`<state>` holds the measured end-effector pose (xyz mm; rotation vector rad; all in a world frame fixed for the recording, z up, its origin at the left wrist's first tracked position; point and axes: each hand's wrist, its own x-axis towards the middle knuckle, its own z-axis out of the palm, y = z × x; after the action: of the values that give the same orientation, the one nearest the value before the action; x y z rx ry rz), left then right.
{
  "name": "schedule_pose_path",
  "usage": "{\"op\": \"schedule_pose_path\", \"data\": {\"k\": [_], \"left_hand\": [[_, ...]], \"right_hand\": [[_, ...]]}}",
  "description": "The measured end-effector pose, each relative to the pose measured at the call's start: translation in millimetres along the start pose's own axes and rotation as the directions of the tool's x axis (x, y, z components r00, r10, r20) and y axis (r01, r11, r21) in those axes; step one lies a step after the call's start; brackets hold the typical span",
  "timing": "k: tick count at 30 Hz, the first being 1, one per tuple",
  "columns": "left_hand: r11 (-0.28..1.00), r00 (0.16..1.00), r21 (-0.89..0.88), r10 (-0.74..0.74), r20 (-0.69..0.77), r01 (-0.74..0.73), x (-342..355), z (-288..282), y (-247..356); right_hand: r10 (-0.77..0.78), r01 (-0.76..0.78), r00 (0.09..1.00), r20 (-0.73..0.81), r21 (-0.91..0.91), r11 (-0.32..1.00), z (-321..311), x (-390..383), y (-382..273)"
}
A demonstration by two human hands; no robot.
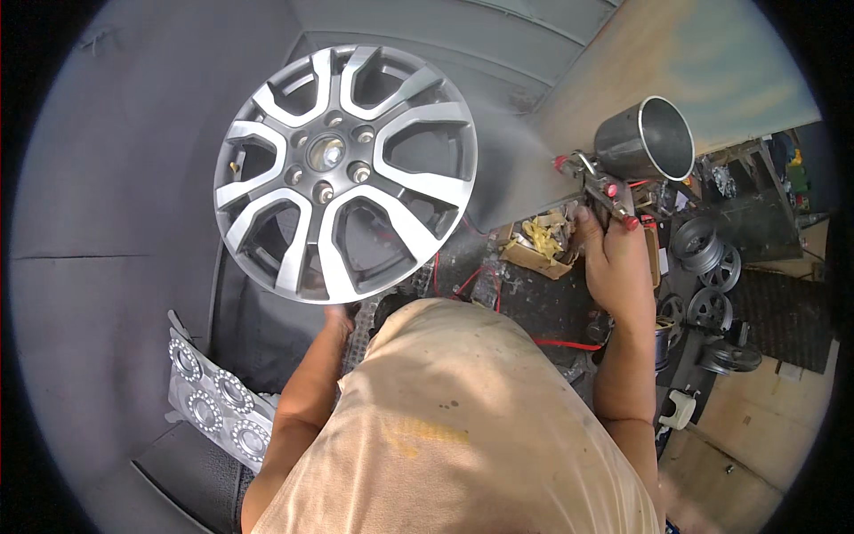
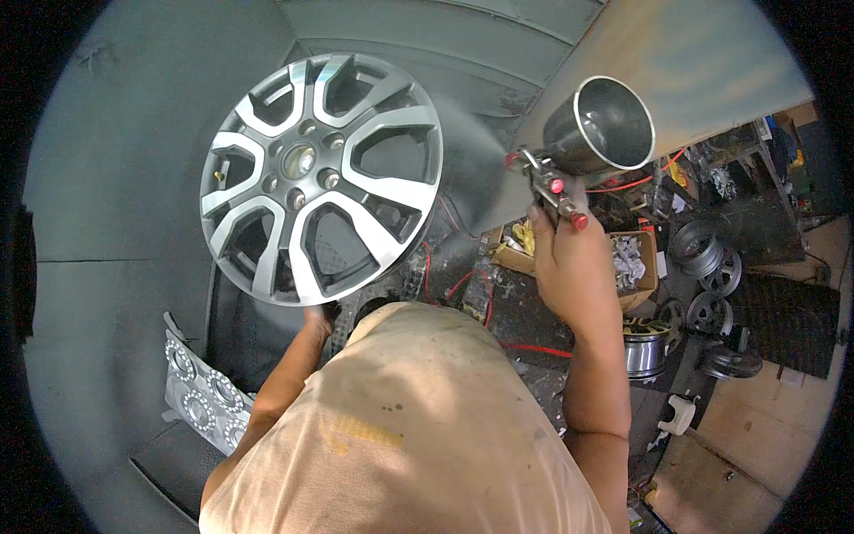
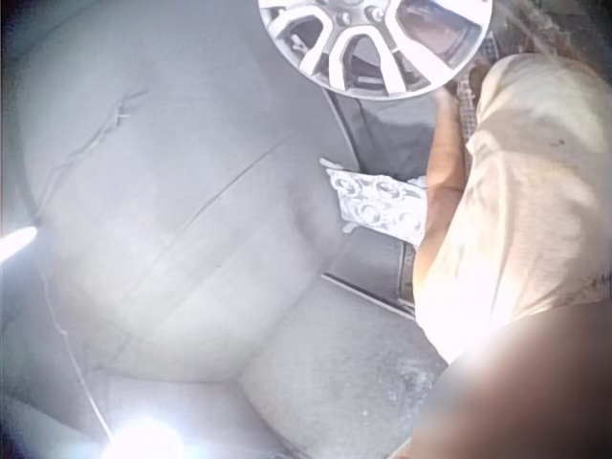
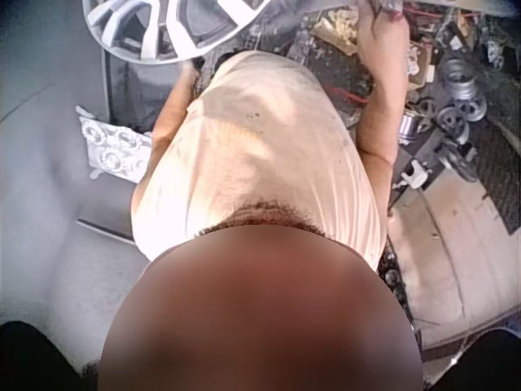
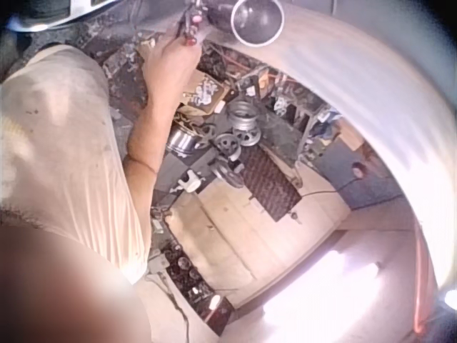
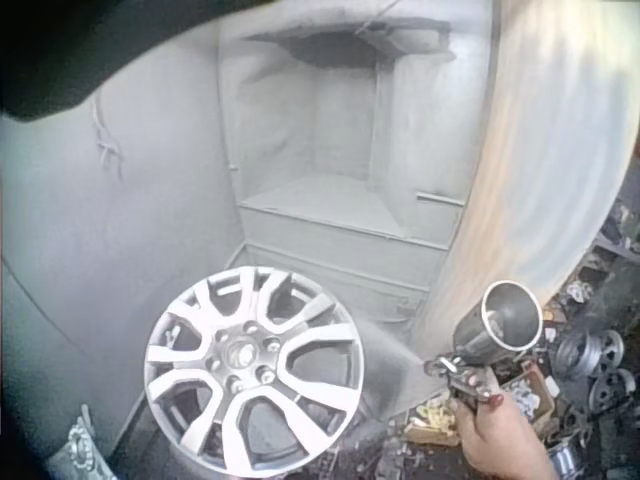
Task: Spray painting and masking a car wheel rim in a workshop.
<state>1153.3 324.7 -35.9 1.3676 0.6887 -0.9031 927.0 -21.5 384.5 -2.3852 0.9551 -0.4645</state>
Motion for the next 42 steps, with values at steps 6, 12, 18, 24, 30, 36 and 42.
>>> {"op": "schedule_pose_path", "data": {"k": [6, 12, 18, 24, 30, 36, 42], "left_hand": [[0.978, 0.993, -0.185, 0.107, 0.048, -0.097, 14.5, -22.8, 41.0], [0.939, 0.950, -0.256, 0.275, 0.150, -0.231, 3.9, -11.3, 63.6], [0.964, 0.992, -0.254, 0.105, 0.072, -0.084, -19.7, 17.9, 26.6], [0.964, 0.985, -0.229, -0.107, 0.139, 0.137, -38.8, 48.0, -19.8], [0.995, 0.995, -0.102, -0.007, 0.097, 0.017, -27.9, 20.0, 1.1], [0.989, 0.995, -0.131, 0.072, 0.072, -0.062, 19.3, -41.2, 25.5], [0.919, 0.982, -0.350, 0.187, -0.018, -0.182, 42.1, -82.2, 56.6]], "right_hand": [[0.040, -0.039, 0.999, 0.004, -0.138, 0.990, 2.9, 10.7, 0.9], [-0.078, 0.054, 0.969, 0.236, 0.108, 0.993, 3.9, -2.5, -27.6], [-0.180, 0.096, 0.954, 0.241, 0.326, 0.940, 16.1, 0.0, -46.2], [-0.115, 0.110, 0.991, 0.069, 0.072, 0.991, 25.2, 5.0, -22.3], [-0.044, 0.041, 0.999, -0.028, -0.082, 0.996, 17.2, -6.7, -10.9], [0.016, -0.025, 0.999, -0.046, -0.198, 0.980, 41.0, -14.7, -27.4], [-0.120, 0.112, 0.983, 0.138, 0.064, 0.992, 61.3, -45.2, -68.2]]}}
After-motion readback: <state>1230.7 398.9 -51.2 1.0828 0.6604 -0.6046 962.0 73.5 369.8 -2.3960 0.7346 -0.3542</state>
